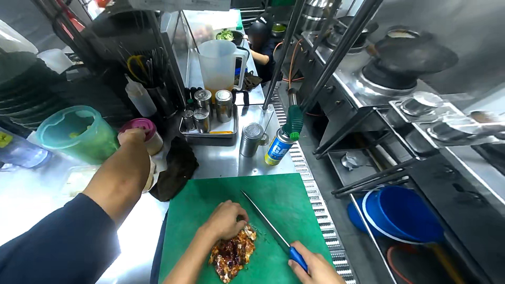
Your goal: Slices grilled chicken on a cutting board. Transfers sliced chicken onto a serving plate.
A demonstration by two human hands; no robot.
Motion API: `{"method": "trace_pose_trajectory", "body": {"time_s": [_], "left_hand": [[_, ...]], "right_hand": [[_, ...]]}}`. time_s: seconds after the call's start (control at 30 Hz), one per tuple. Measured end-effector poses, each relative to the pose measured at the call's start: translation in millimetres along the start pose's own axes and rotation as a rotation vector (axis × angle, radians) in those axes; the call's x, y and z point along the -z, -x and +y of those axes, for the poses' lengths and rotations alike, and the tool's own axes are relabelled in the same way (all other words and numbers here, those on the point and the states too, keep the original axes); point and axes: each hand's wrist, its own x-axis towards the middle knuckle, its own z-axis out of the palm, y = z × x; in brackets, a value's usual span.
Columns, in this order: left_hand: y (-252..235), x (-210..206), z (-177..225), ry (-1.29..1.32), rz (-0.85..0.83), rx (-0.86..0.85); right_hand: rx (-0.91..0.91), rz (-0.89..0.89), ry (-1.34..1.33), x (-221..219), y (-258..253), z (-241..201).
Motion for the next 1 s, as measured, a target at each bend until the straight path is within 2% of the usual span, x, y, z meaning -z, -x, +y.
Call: {"method": "trace_pose_trajectory", "body": {"time_s": [0.3,0.43,0.63,0.87,1.0], "left_hand": [[9,-8,1,0.014,0.052,0.041],[22,0,3,0.052,0.167,0.090],[34,10,-7,0.124,0.399,0.093],[31,18,-11,0.122,0.490,0.092],[23,19,-10,0.107,0.606,0.069]], "right_hand": [[0.030,-0.046,0.002,-8,8,-7],[0.042,-0.095,0.091,-10,12,-17],[0.041,-0.062,0.112,-7,12,-19],[0.043,-0.050,0.125,-2,8,-22],[0.040,-0.036,0.118,1,12,-39]]}}
